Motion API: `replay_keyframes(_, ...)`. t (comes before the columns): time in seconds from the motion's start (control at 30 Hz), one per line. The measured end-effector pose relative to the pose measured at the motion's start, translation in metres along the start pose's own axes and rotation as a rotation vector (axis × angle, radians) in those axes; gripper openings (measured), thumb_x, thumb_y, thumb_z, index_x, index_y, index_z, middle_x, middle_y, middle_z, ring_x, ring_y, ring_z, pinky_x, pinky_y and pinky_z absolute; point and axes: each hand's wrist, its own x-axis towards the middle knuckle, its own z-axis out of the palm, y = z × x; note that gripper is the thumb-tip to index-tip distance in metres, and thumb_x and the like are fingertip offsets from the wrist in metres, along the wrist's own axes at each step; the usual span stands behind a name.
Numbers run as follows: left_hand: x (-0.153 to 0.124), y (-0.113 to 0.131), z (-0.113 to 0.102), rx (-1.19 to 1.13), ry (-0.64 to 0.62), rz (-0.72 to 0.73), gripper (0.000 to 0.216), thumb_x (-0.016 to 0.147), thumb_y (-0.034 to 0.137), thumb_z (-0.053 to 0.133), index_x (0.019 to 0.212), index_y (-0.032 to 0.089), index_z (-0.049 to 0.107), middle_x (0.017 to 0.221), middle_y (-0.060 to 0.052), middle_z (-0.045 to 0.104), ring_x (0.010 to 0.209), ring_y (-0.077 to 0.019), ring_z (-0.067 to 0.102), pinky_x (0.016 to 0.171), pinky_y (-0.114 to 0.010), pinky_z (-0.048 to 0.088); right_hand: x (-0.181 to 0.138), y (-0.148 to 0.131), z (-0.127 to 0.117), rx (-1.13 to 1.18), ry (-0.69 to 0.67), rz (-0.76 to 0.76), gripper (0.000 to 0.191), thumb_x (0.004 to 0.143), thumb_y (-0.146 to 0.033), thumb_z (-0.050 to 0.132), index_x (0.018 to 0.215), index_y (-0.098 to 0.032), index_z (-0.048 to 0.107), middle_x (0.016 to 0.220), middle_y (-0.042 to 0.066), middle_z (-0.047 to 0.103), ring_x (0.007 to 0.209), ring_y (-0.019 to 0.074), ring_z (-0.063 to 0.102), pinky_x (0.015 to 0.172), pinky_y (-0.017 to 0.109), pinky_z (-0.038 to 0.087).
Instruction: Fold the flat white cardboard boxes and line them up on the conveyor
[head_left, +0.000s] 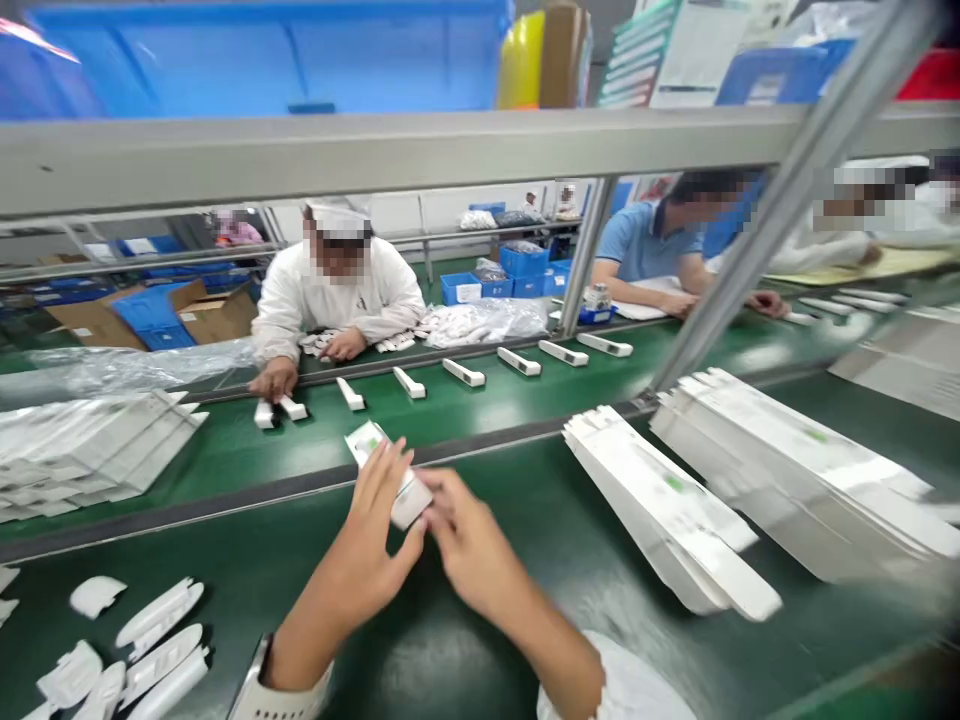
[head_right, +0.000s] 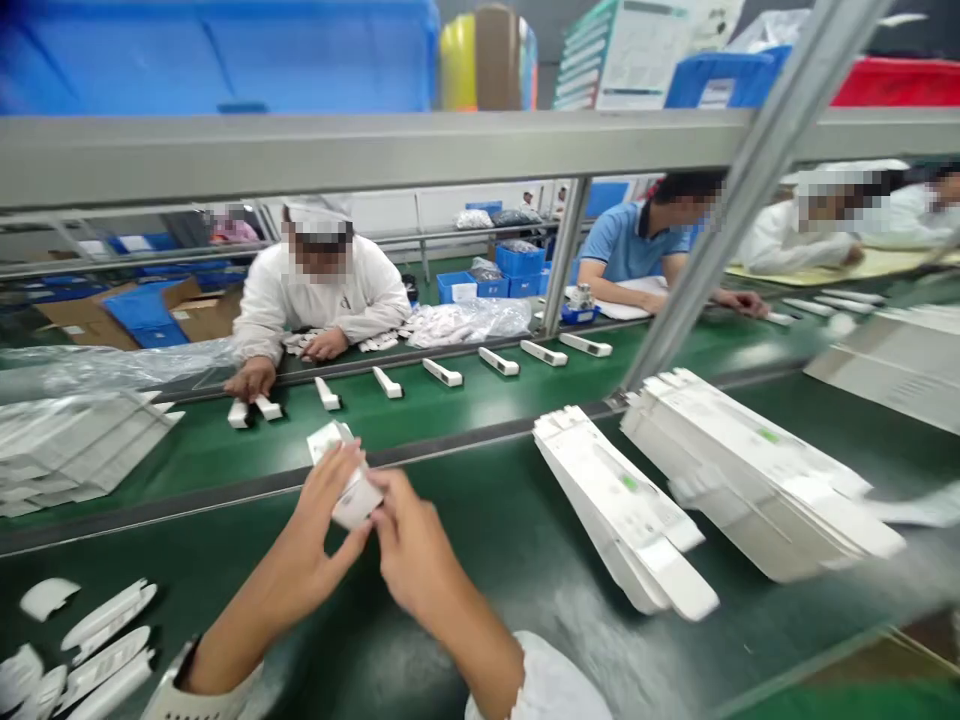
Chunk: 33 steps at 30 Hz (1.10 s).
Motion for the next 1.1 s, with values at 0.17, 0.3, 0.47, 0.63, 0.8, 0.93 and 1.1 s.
replay_keyframes(0.17,-0.08,-0.028,0.038,-0.041,-0.196,0.039,0.049,0.11,0.029,0.059,0.158,0.04,0.061,0.171,-0.006,0.057,0.165,-0.035,0.044,0.125,-0.056,0.051,-0.072,0.009,-0.046,-0.308,-0.121,0.125,0.018,0.079,-0.027,0.089,0.095,-0.035,0.088,0.077,-0.002,0.086,0.08,0.0287,0.085,0.076,0.032,0.062)
replay_keyframes(0.3,-0.092,-0.051,0.026,-0.052,-0.267,-0.016,0.049,0.112,0.032,0.055,0.159,0.046,0.06,0.181,0.0,0.042,0.171,-0.0389,0.025,0.123,-0.059,0.052,-0.081,-0.002,-0.134,-0.644,0.217,0.274,0.049,0.108,-0.049,0.058,0.151,-0.028,0.07,0.158,0.012,0.071,0.15,0.039,0.063,0.124,0.056,0.047)
replay_keyframes(0.47,-0.092,-0.061,0.019,0.001,-0.163,-0.118,0.047,0.11,0.036,0.059,0.154,0.05,0.065,0.188,0.002,0.022,0.171,-0.0509,0.013,0.105,-0.063,0.064,-0.071,0.01,-0.201,-0.971,0.481,0.579,0.082,0.102,-0.042,0.076,0.167,-0.004,0.044,0.169,0.035,0.049,0.156,0.0534,0.05,0.124,0.072,0.043)
replay_keyframes(0.63,-0.098,-0.047,0.011,0.034,-0.087,-0.14,0.051,0.107,0.039,0.064,0.157,0.051,0.061,0.186,-0.001,0.03,0.17,-0.0511,0.024,0.101,-0.065,0.066,-0.073,0.015,-0.218,-1.02,0.448,0.671,0.052,0.106,-0.045,0.076,0.15,-0.021,0.064,0.152,0.014,0.067,0.132,0.0339,0.07,0.112,0.06,0.059)
replay_keyframes(0.8,-0.106,-0.026,-0.007,0.044,-0.001,-0.166,0.043,0.108,0.042,0.06,0.15,0.051,0.065,0.183,0.003,0.039,0.167,-0.0447,0.038,0.108,-0.066,0.064,-0.075,0.008,-0.231,-0.94,0.506,0.651,0.055,0.107,-0.05,0.074,0.151,-0.02,0.062,0.149,0.015,0.068,0.131,0.0339,0.071,0.113,0.06,0.058)
replay_keyframes(0.93,-0.106,-0.01,-0.016,-0.009,0.084,-0.199,0.034,0.107,0.049,0.06,0.137,0.048,0.075,0.175,0.003,0.051,0.158,-0.0423,0.053,0.096,-0.054,0.073,-0.08,-0.009,-0.235,-0.815,0.63,0.579,0.078,0.097,-0.056,0.079,0.159,-0.015,0.054,0.153,0.026,0.067,0.142,0.0487,0.064,0.119,0.066,0.049)
replay_keyframes(1.1,-0.094,0.04,-0.005,-0.253,0.087,-0.397,0.041,0.109,0.06,0.053,0.138,0.041,0.076,0.152,-0.004,0.074,0.136,-0.0355,0.074,0.076,-0.034,0.074,-0.079,-0.044,-0.173,-0.474,0.657,0.302,0.097,0.084,-0.063,0.083,0.159,-0.016,0.044,0.156,0.026,0.065,0.143,0.0443,0.066,0.113,0.056,0.058)
